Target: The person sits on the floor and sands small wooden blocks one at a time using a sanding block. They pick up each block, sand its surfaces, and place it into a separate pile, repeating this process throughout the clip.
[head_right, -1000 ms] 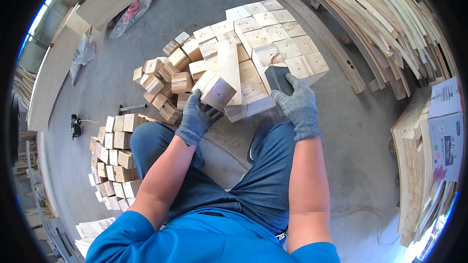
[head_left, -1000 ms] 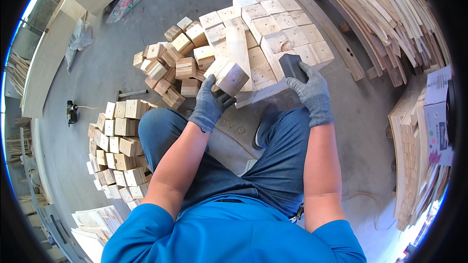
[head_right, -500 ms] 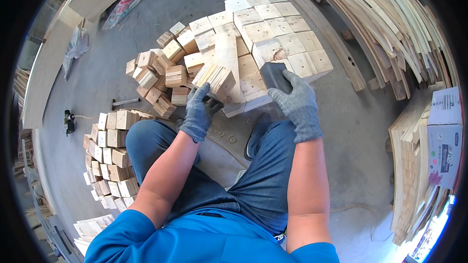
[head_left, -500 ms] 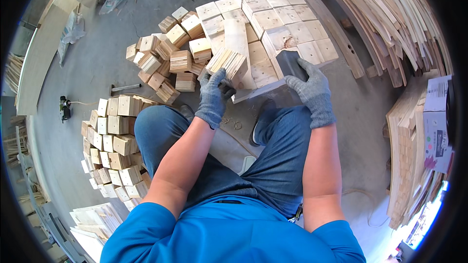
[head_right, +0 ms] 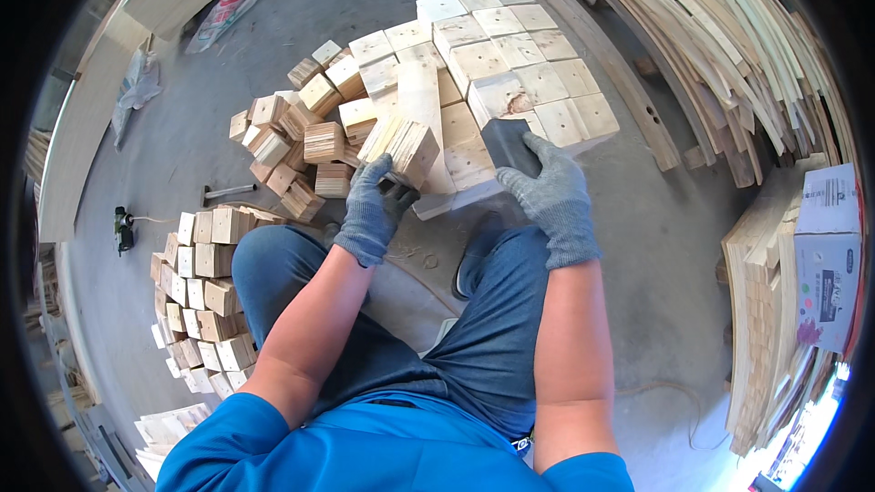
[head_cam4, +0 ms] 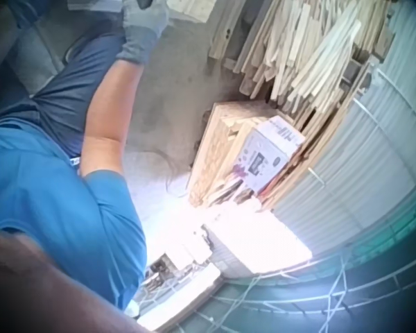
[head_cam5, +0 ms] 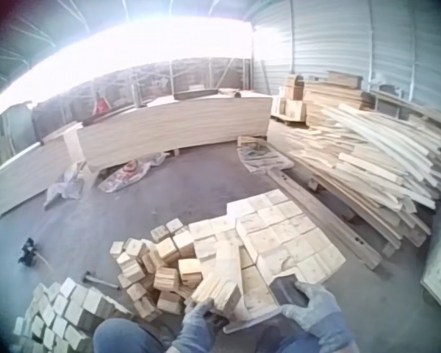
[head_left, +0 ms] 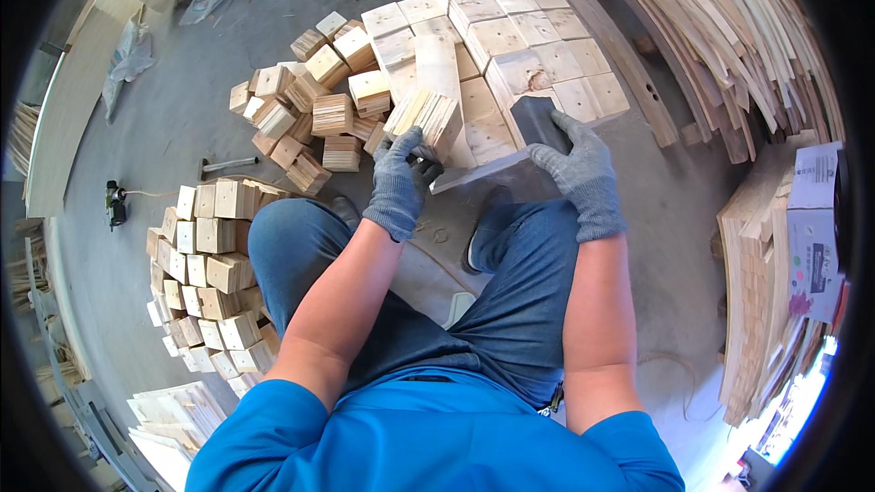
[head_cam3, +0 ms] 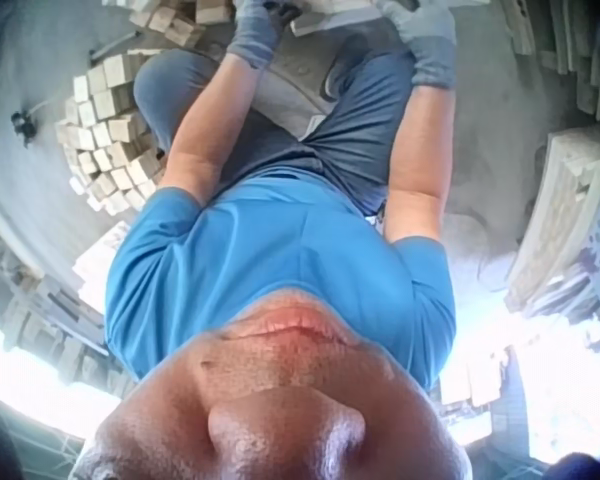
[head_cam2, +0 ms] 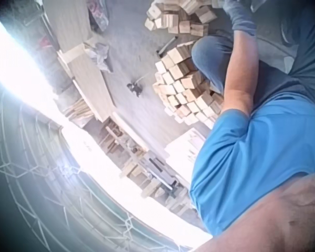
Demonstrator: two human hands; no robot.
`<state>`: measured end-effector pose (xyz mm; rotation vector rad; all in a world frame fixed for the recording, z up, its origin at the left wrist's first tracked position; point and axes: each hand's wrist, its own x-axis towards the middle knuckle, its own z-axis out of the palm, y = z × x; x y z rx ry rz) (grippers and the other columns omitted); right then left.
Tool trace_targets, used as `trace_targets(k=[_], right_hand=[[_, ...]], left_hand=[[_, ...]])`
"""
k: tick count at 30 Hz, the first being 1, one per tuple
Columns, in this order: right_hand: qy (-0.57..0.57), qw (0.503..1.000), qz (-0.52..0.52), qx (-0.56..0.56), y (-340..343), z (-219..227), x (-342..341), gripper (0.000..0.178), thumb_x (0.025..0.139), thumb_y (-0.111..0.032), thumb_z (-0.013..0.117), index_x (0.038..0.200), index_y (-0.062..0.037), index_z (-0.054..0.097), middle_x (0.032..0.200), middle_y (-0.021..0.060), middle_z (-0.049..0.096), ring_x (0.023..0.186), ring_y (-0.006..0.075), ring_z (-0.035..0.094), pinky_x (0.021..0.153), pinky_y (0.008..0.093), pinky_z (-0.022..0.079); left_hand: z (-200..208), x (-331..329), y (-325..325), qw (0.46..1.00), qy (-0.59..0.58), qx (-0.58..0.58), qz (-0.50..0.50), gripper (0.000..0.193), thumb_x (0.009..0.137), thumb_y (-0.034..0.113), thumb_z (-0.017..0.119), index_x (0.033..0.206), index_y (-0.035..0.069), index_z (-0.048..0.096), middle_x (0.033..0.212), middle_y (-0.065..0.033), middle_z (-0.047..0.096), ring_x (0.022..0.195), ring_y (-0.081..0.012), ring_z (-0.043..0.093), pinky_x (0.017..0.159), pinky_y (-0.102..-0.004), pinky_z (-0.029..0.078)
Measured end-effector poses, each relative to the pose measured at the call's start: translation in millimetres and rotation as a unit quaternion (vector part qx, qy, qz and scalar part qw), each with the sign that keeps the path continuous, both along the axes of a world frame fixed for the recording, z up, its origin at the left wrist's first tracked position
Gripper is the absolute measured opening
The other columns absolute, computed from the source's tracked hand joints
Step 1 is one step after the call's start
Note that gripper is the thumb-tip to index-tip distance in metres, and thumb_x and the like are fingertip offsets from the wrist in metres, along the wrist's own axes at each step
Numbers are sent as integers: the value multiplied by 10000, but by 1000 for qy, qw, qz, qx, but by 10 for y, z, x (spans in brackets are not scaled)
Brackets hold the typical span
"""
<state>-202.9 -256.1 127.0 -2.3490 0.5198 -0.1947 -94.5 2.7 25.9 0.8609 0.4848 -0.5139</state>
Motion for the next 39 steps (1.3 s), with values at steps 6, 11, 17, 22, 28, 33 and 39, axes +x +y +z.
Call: trace_targets(k=[6, 11, 17, 22, 28, 33, 39], right_hand=[[1, 1000, 0, -19, -18, -12, -18, 778, 828, -381, 916, 1446, 19, 665, 1401, 259, 709, 1302, 377, 691, 1134, 428, 526], [16, 1000, -2, -11, -18, -14, -12, 772, 826, -396, 918, 1435, 11, 674, 1400, 257, 709, 1309, 380, 685, 1138, 435, 523], [23, 999, 2, -26, -30, -39, -4, 784, 826, -400, 917, 1450, 3, 665, 1398, 253, 712, 1302, 376, 690, 1135, 439, 525], [25, 1000, 0, -9, -22, -43, -2, 781, 830, -402, 911, 1455, -6, 664, 1415, 246, 703, 1320, 372, 679, 1144, 442, 520], [34, 999, 6, -22, -46, -56, -9, 784, 831, -404, 909, 1465, -16, 659, 1434, 240, 693, 1331, 365, 674, 1152, 440, 515], [22, 999, 19, -34, -31, -62, 3, 785, 834, -406, 908, 1465, -11, 657, 1438, 238, 692, 1327, 363, 676, 1154, 437, 514], [29, 999, 18, -24, -16, -11, -2, 790, 833, -406, 910, 1461, 0, 656, 1434, 243, 693, 1323, 365, 678, 1152, 434, 515]], left_hand=[[8, -8, -49, 1000, 11, 20, 5, 580, 996, 281, 768, 1513, 203, 516, 1376, -162, 601, 1171, -382, 665, 882, -569, 597], [125, 30, -142, 999, 20, 36, 17, 607, 996, 282, 782, 1523, 200, 494, 1391, -154, 573, 1198, -384, 653, 888, -581, 591], [200, 82, -233, 999, 25, 38, 18, 487, 1016, 257, 753, 1443, 224, 521, 1330, -138, 608, 1134, -356, 688, 847, -551, 613], [-2, 98, -194, 1000, -4, 29, -2, 439, 1014, 254, 746, 1361, 207, 482, 1271, -104, 623, 1031, -288, 697, 765, -467, 598], [14, 73, -168, 998, -11, 54, -23, 444, 1027, 261, 729, 1388, 186, 482, 1285, -94, 636, 1019, -280, 711, 770, -459, 599], [7, -1, -141, 992, -10, 118, -36, 347, 1065, 257, 677, 1371, 172, 538, 1224, -87, 633, 997, -261, 696, 712, -431, 602], [-88, -159, -43, 984, -37, 118, -131, 420, 1046, 159, 687, 1439, 81, 557, 995, -56, 658, 731, -160, 650, 609, -336, 567]])
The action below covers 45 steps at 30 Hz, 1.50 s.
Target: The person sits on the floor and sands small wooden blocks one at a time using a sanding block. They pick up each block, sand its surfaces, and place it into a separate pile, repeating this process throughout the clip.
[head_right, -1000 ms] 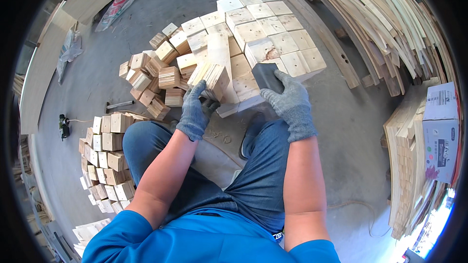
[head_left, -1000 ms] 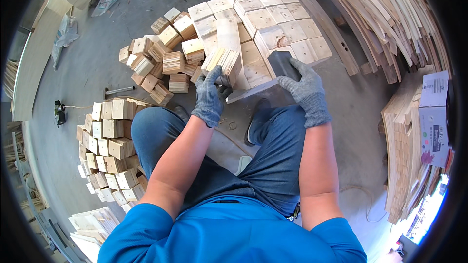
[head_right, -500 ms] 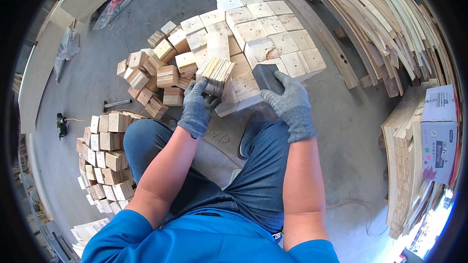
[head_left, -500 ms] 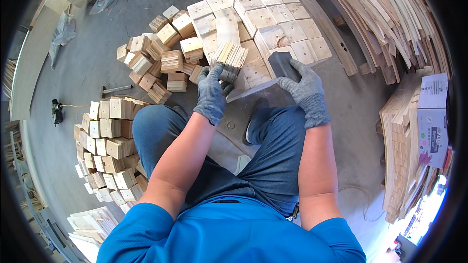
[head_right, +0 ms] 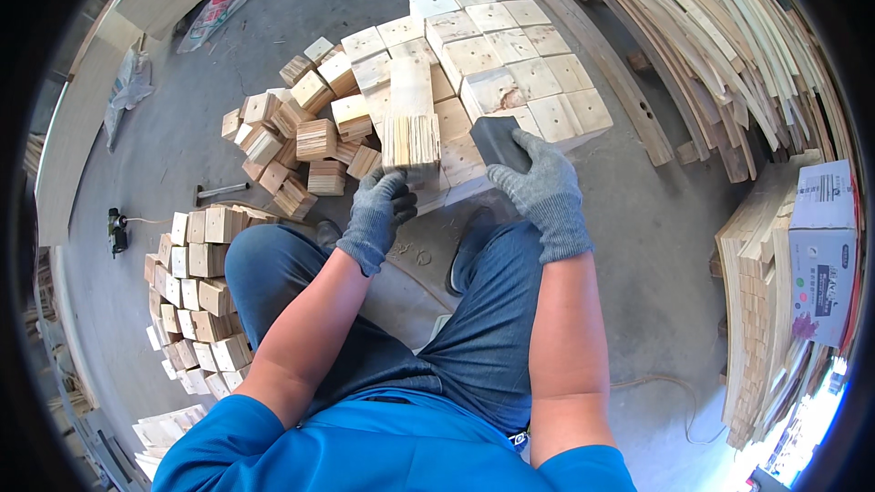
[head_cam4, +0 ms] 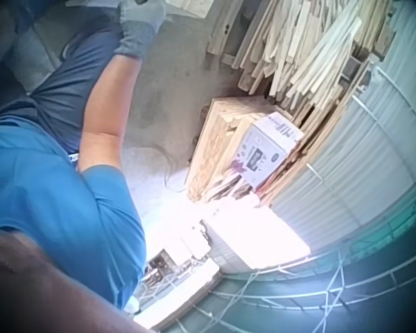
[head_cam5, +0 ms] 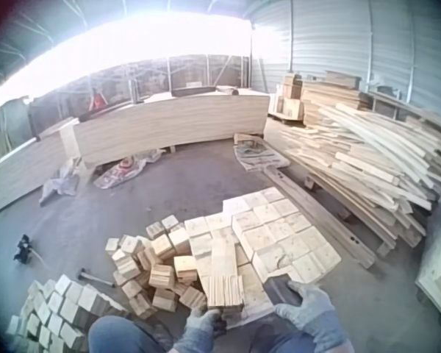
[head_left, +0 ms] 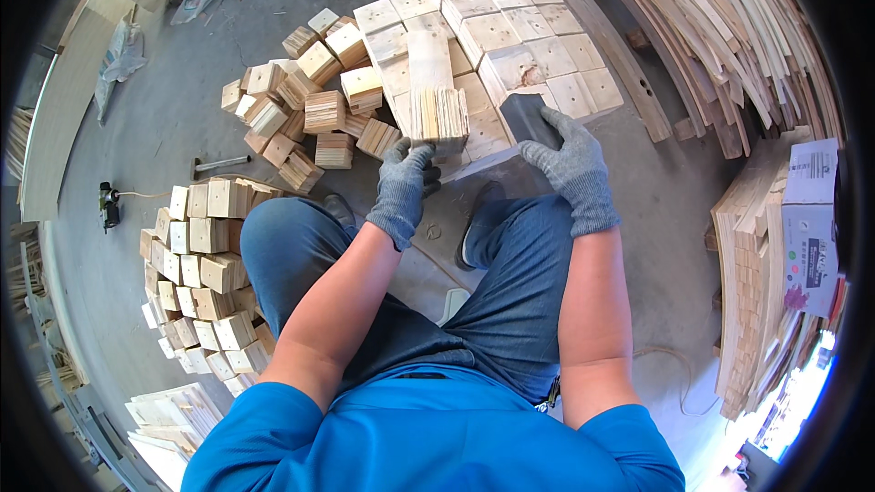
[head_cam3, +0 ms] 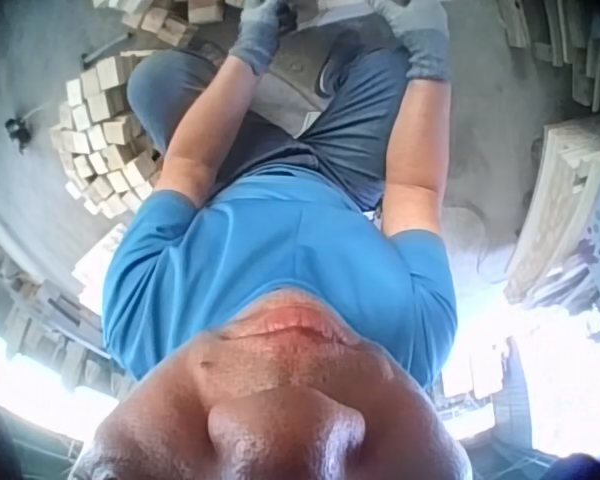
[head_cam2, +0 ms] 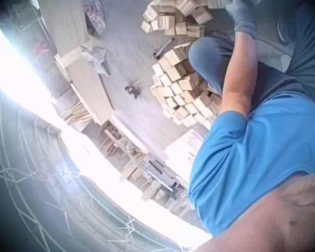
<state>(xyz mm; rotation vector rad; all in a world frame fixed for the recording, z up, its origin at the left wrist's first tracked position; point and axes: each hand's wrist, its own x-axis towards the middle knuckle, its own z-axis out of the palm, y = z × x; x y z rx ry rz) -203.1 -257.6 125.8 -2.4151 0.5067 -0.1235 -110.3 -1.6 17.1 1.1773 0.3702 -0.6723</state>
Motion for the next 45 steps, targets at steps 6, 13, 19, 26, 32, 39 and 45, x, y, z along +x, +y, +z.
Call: trace_targets(k=[6, 13, 19, 26, 32, 39, 45], right_hand=[[3, 1000, -1, -1, 29, 41, 5, 781, 832, -404, 908, 1451, 4, 664, 1422, 249, 698, 1317, 367, 681, 1144, 439, 519], [-19, 999, 2, -43, -47, -83, -48, 783, 830, -408, 909, 1443, 12, 662, 1405, 260, 699, 1312, 391, 673, 1135, 452, 518], [-21, 997, -20, -65, 35, -24, -83, 774, 830, -391, 916, 1437, 16, 661, 1378, 269, 703, 1293, 408, 672, 1137, 465, 512], [-80, 994, 36, -60, 676, -144, -146, 765, 811, -385, 918, 1434, -17, 668, 1396, 268, 675, 1289, 443, 633, 1139, 517, 492], [-31, 978, 89, -187, 1286, -271, -22, 757, 823, -429, 881, 1496, -167, 656, 1515, 243, 565, 1321, 461, 561, 1125, 575, 459], [-42, 972, 72, -221, 1388, -353, 644, 699, 836, -371, 877, 1467, -145, 682, 1454, 274, 601, 1305, 481, 591, 1118, 555, 489], [-12, 962, 40, -270, 1289, -299, 1210, 659, 888, -402, 843, 1463, -129, 673, 1363, 265, 632, 1187, 456, 644, 1010, 537, 546]], left_hand=[[-209, -7, 178, 984, -56, 131, -103, 715, 922, 127, 840, 1550, 7, 520, 1091, -98, 718, 803, -173, 697, 729, -340, 618], [-106, 117, 230, 845, -377, 352, -140, 1146, 688, 205, 988, 1622, -47, 373, 1467, -249, 607, 1374, -353, 609, 1193, -395, 488], [-323, 351, 141, 822, -438, 322, -170, 1345, 603, 245, 1039, 1673, -41, 275, 1600, -259, 488, 1488, -369, 505, 1269, -390, 413], [-642, 536, 97, 850, -430, 231, -198, 1421, 652, 228, 1047, 1716, -25, 139, 1606, -208, 512, 1456, -297, 534, 1270, -378, 409], [-596, 493, 30, 869, -443, 162, -147, 1179, 700, 266, 1009, 1639, -18, 355, 1556, -256, 531, 1438, -361, 550, 1240, -388, 430], [-598, 478, 119, 861, -439, 210, -146, 1131, 694, 338, 1009, 1609, 19, 427, 1513, -250, 562, 1406, -378, 575, 1216, -401, 457], [-447, 471, 84, 854, -437, 233, -156, 1259, 630, 389, 1053, 1629, 16, 384, 1534, -234, 560, 1424, -354, 571, 1209, -417, 465]])
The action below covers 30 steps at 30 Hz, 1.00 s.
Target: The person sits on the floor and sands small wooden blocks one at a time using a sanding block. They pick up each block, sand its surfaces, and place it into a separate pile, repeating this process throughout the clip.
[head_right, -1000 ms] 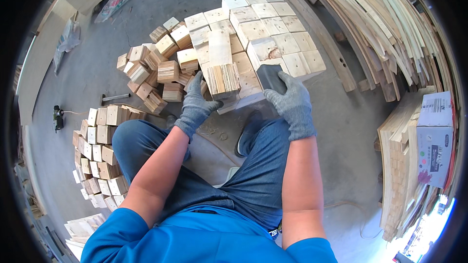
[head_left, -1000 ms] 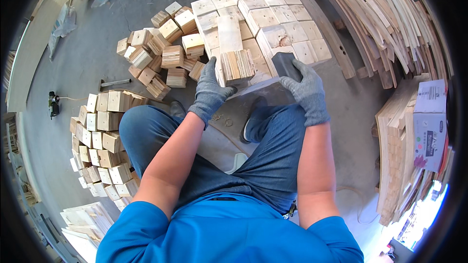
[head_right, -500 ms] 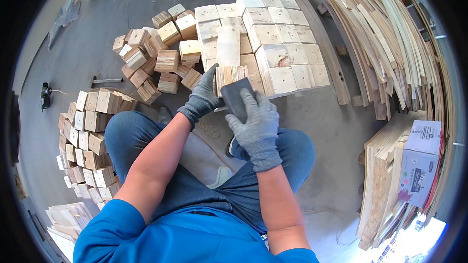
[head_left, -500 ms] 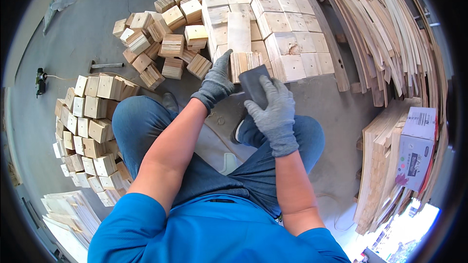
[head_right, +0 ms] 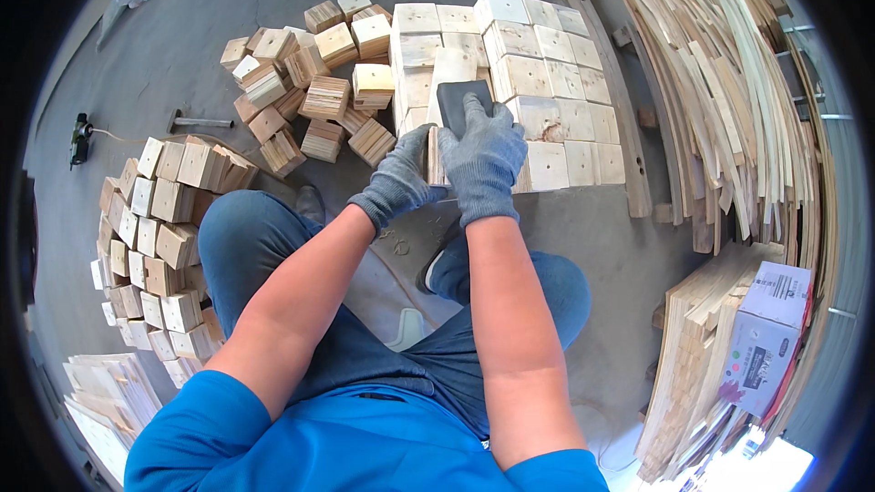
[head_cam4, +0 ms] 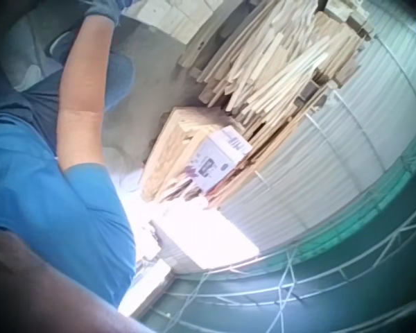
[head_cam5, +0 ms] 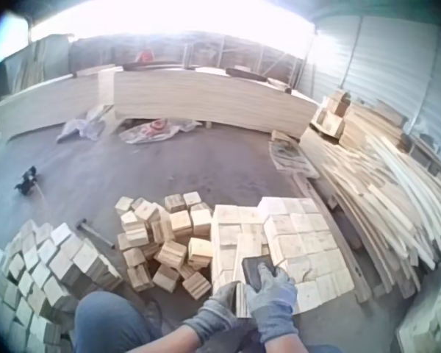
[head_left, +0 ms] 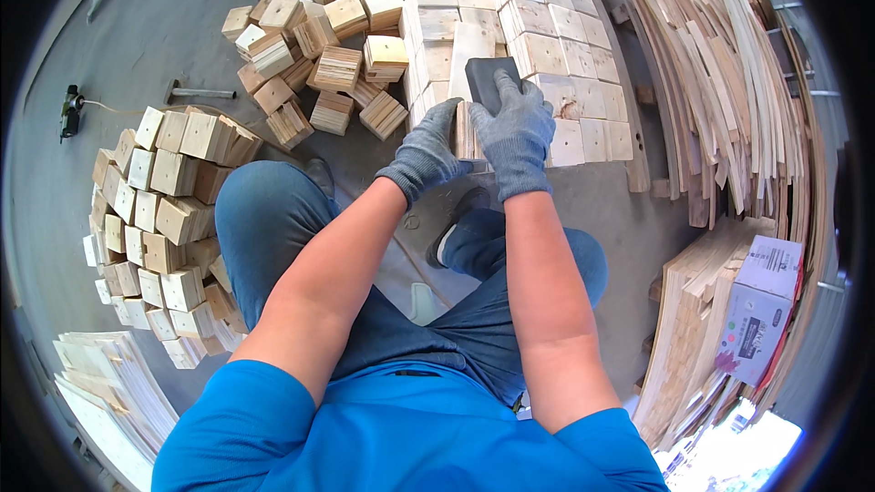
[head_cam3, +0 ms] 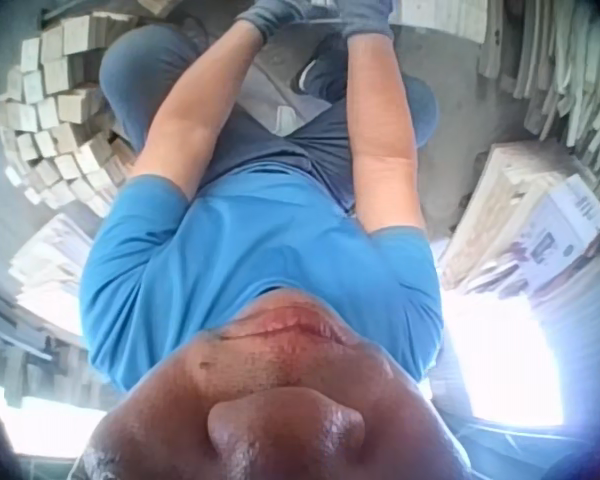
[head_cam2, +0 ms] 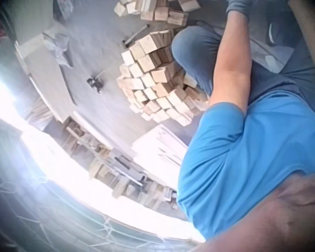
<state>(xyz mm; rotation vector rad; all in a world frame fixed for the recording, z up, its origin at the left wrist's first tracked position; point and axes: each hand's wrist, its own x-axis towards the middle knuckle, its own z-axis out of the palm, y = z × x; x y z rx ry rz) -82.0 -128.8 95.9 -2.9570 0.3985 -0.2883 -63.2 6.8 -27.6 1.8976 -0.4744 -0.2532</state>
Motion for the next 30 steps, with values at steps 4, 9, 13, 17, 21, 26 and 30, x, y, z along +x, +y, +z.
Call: trace_targets(k=[4, 9, 13, 17, 21, 26, 30], right_hand=[[-9, 1000, 29, 8, 177, -60, -559, 686, 873, -389, 843, 1483, -141, 651, 1453, 264, 568, 1243, 460, 611, 1046, 562, 522], [22, 999, 20, 21, 269, -112, -1296, 743, 858, -386, 848, 1529, -157, 623, 1517, 254, 521, 1308, 461, 549, 1102, 579, 466], [4, 1000, 16, 2, 214, -153, -1212, 731, 850, -398, 850, 1517, -190, 631, 1485, 239, 549, 1287, 454, 572, 1079, 576, 483], [-10, 1000, 2, 12, 217, -102, -420, 672, 852, -408, 851, 1465, -213, 657, 1407, 226, 602, 1246, 445, 617, 1030, 570, 521], [11, 999, -29, 24, 134, 57, 65, 639, 862, -414, 839, 1429, -163, 686, 1329, 276, 653, 1183, 453, 667, 1004, 548, 552], [4, 999, -7, 31, 241, 18, -426, 696, 848, -400, 865, 1470, -168, 657, 1415, 277, 600, 1239, 461, 621, 1055, 559, 521], [23, 999, 12, 35, 329, -33, -1199, 732, 835, -376, 879, 1494, -155, 648, 1462, 273, 559, 1296, 471, 564, 1107, 572, 479]], left_hand=[[-112, 5, -10, 1000, -14, 8, 5, 1103, 724, 293, 1003, 1612, 25, 404, 1513, -244, 575, 1399, -376, 591, 1198, -416, 473], [-170, -1, -17, 1000, -11, -5, -2, 908, 782, 190, 856, 1578, 26, 451, 1517, -283, 544, 1439, -431, 539, 1243, -435, 436], [-78, -7, -83, 999, 24, -31, 1, 896, 803, 218, 864, 1575, 23, 453, 1516, -295, 542, 1438, -441, 538, 1237, -435, 437], [-503, 96, -87, 996, -12, -86, -1, 975, 777, 294, 934, 1583, 31, 451, 1517, -277, 551, 1431, -421, 551, 1227, -433, 448], [-391, 0, -108, 992, 58, -108, -12, 1139, 687, 346, 1000, 1601, 23, 404, 1540, -256, 549, 1433, -390, 555, 1219, -428, 455], [-482, 66, -132, 997, -14, -76, -1, 982, 786, 305, 914, 1593, 41, 420, 1498, -277, 559, 1415, -424, 555, 1210, -441, 454], [-461, 22, -87, 997, -11, -72, 13, 826, 850, 188, 814, 1576, 45, 448, 1503, -303, 526, 1415, -466, 532, 1216, -447, 446]])
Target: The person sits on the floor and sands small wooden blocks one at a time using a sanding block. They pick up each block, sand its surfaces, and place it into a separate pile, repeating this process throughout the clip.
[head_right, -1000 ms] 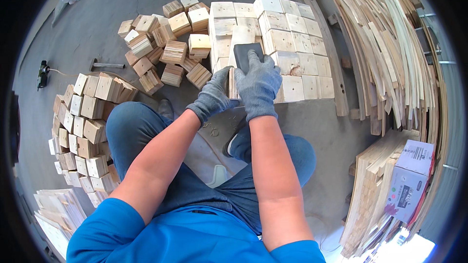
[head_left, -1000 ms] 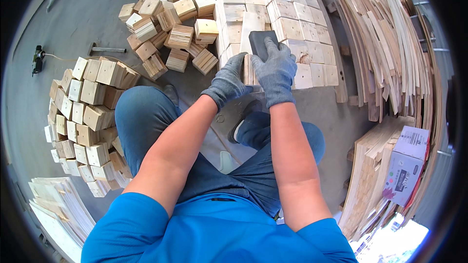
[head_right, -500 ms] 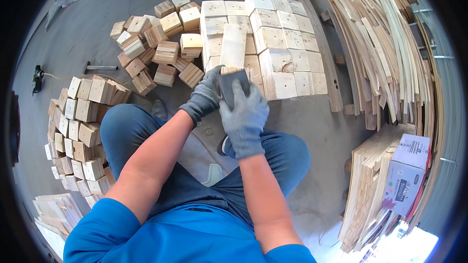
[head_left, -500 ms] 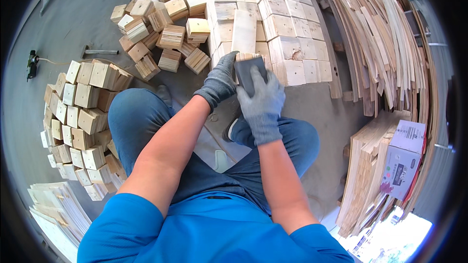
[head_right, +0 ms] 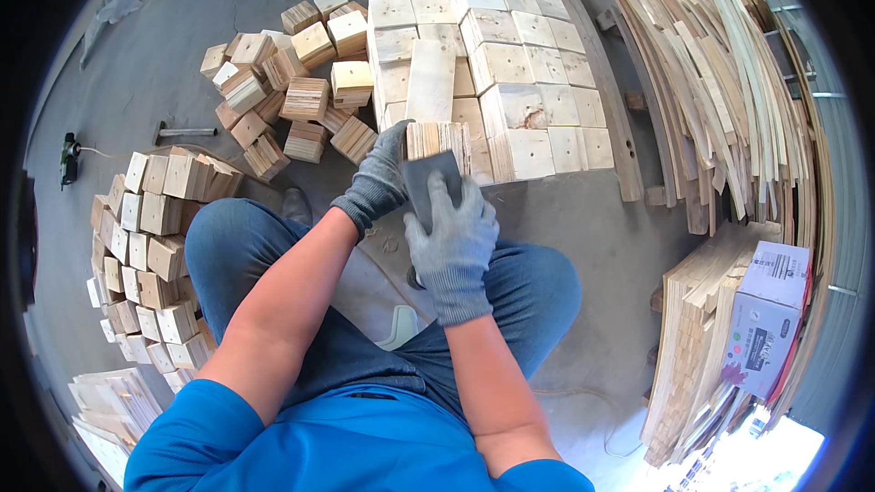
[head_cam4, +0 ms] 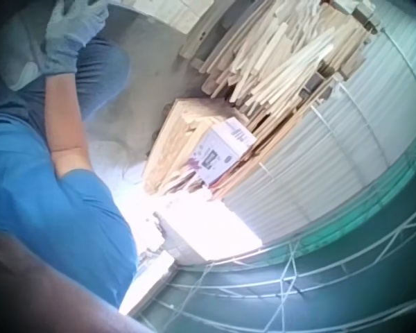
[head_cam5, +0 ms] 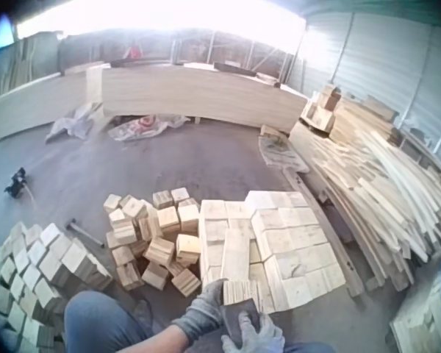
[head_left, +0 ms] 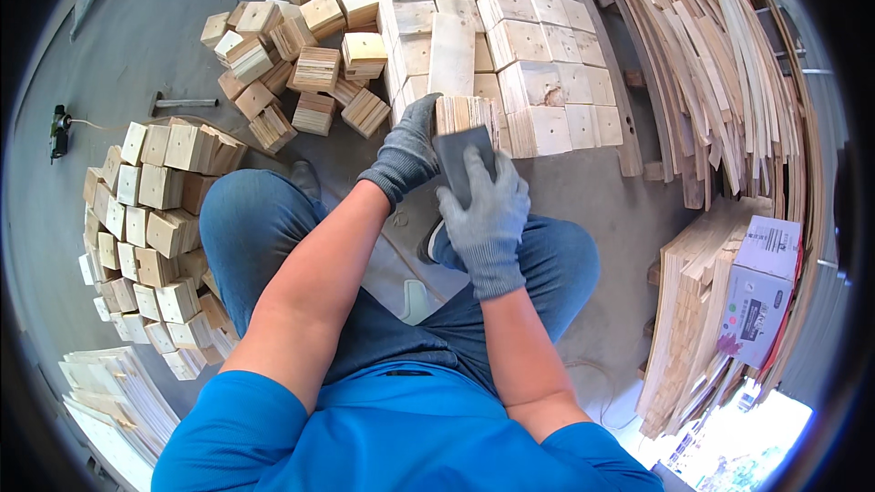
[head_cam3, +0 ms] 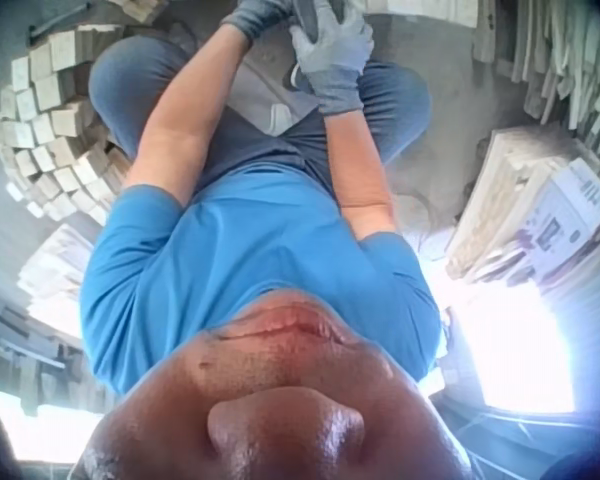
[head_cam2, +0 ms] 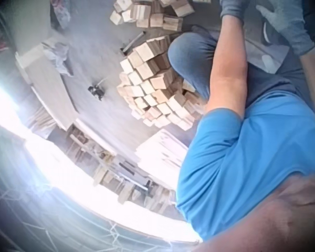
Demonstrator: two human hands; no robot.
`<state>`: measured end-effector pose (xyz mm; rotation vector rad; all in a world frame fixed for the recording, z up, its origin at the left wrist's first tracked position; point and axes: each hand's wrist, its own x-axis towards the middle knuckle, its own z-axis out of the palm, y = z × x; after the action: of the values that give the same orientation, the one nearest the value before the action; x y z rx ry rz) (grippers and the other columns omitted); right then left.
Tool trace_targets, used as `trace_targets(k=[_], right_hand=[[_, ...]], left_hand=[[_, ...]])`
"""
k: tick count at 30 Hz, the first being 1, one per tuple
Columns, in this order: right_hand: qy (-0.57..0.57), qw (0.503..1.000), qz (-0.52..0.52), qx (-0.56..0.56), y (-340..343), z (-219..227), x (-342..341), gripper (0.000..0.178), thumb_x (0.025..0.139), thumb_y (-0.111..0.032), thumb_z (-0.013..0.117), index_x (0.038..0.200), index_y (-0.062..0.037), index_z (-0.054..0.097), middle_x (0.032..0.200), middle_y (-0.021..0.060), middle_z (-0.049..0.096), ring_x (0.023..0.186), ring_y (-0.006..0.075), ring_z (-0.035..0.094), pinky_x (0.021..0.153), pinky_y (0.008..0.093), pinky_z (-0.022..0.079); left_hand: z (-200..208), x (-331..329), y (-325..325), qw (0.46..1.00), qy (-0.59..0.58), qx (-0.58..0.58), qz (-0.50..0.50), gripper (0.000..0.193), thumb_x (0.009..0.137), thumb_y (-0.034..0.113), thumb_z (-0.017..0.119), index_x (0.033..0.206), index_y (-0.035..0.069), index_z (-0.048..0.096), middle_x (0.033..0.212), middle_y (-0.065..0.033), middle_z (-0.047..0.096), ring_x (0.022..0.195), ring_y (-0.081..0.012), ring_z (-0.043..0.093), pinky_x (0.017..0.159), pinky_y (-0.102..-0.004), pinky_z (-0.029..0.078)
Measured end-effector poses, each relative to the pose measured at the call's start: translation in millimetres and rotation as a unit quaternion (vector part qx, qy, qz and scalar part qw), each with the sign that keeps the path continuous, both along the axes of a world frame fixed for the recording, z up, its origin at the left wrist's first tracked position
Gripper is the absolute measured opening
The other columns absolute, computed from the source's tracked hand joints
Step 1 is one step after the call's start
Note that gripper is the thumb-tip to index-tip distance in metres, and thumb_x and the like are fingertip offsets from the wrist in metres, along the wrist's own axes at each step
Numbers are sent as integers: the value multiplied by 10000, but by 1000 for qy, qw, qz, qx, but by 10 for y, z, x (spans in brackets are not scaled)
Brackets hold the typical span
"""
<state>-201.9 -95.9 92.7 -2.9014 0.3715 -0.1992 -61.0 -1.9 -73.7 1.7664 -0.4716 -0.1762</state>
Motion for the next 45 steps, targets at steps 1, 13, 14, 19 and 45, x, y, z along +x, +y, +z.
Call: trace_targets(k=[1, 13, 14, 19, 45], right_hand=[[-4, 1000, 3, 2, -29, -15, -71, 732, 833, -375, 879, 1491, -148, 652, 1463, 272, 560, 1297, 473, 562, 1110, 575, 477], [59, 997, -50, -16, -576, 119, 1444, 654, 869, -398, 830, 1456, -154, 676, 1306, 259, 678, 1221, 456, 654, 1059, 547, 530], [45, 997, -55, -12, -587, 130, 1412, 660, 871, -397, 830, 1464, -154, 671, 1323, 262, 671, 1231, 455, 649, 1062, 550, 528], [-14, 1000, -22, -17, -335, -32, 601, 699, 880, -388, 833, 1504, -137, 642, 1462, 279, 580, 1305, 464, 588, 1092, 567, 501], [11, 998, -50, -25, -368, 34, 11, 719, 853, -373, 851, 1498, -129, 646, 1477, 282, 566, 1276, 482, 581, 1089, 567, 494]], left_hand=[[1, -4, -6, 1000, 5, 0, 1, 834, 844, 184, 819, 1577, 45, 447, 1505, -302, 523, 1416, -466, 530, 1218, -447, 444], [122, -51, -27, 999, 32, -5, 6, 1091, 659, 274, 1003, 1571, 46, 447, 1490, -224, 564, 1360, -388, 598, 1173, -424, 502], [132, -48, -57, 999, 31, -17, 1, 1087, 660, 272, 1002, 1569, 46, 450, 1487, -223, 564, 1359, -387, 597, 1174, -422, 501], [147, -35, 29, 999, 7, 42, 18, 1098, 685, 217, 1018, 1580, 17, 414, 1498, -201, 549, 1365, -319, 587, 1186, -402, 483], [534, -117, 14, 995, 54, 87, 7, 986, 707, 154, 910, 1569, 72, 439, 1491, -256, 524, 1390, -443, 556, 1220, -429, 465]])
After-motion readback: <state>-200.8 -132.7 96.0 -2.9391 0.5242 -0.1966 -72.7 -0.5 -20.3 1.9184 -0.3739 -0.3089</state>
